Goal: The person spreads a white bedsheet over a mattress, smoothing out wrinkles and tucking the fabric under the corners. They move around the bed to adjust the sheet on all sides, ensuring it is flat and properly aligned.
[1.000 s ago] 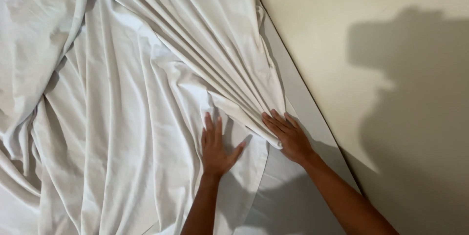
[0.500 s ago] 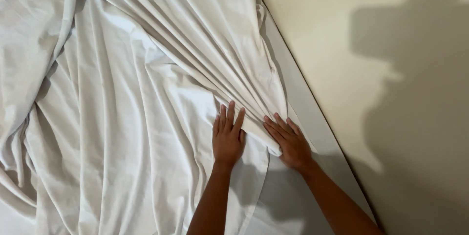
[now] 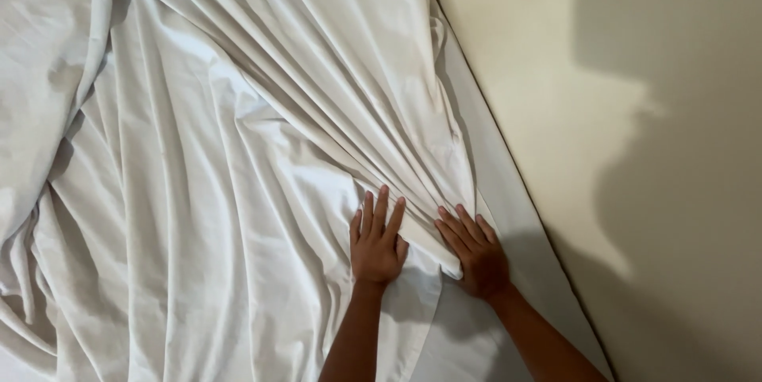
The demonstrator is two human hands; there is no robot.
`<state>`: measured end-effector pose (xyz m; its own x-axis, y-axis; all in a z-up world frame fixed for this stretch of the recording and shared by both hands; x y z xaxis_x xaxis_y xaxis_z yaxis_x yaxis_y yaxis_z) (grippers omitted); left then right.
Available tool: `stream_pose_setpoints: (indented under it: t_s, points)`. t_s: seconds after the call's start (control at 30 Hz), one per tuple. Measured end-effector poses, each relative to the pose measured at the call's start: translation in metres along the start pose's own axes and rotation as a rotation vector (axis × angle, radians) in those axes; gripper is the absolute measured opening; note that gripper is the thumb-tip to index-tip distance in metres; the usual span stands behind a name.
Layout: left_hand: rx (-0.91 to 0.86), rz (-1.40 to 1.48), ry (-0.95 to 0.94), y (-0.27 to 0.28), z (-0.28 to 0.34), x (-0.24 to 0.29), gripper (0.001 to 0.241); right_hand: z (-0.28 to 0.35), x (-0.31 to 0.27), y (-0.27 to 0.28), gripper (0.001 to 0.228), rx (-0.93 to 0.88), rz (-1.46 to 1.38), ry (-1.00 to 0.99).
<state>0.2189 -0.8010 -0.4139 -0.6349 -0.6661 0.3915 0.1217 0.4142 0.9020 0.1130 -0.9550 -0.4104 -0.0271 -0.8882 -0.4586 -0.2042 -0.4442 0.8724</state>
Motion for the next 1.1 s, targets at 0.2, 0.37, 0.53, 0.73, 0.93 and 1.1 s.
stream_pose_setpoints:
  t_s: [0.2, 0.37, 0.53, 0.73, 0.93, 1.1]
  points:
    - [-0.042, -0.017, 0.019, -0.002, -0.002, -0.002, 0.073, 0.004, 0.006, -0.011, 0.075, -0.003, 0.058, 0.005]
    - [-0.013, 0.026, 0.017, 0.001, -0.004, -0.002, 0.069, 0.003, 0.0, 0.001, 0.071, 0.079, 0.009, 0.031]
    - [-0.002, 0.006, 0.022, 0.005, -0.002, 0.004, 0.061, 0.002, -0.002, 0.015, 0.077, -0.022, 0.017, -0.01]
    - [0.046, 0.031, 0.03, 0.006, 0.0, 0.016, 0.054, 0.008, 0.008, 0.019, 0.084, -0.116, -0.072, -0.003]
    - [0.056, 0.228, 0.117, 0.001, 0.026, 0.048, 0.048, 0.035, 0.028, 0.047, 0.085, 0.053, -0.147, 0.02]
    - [0.04, 0.348, 0.138, 0.003, 0.046, 0.092, 0.047, 0.064, 0.042, 0.066, 0.1, -0.064, -0.141, -0.101]
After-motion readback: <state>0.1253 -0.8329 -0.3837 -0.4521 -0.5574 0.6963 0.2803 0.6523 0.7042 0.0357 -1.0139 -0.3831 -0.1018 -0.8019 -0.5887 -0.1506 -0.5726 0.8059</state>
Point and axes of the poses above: each hand's wrist, its own z-axis away from the middle knuckle, its own y-axis out of the back of the hand, x = y × z, the point moved 6 cm from there along -z, towards the middle knuckle, and after that the axes turned 3 degrees about z, right-handed, at the moved point
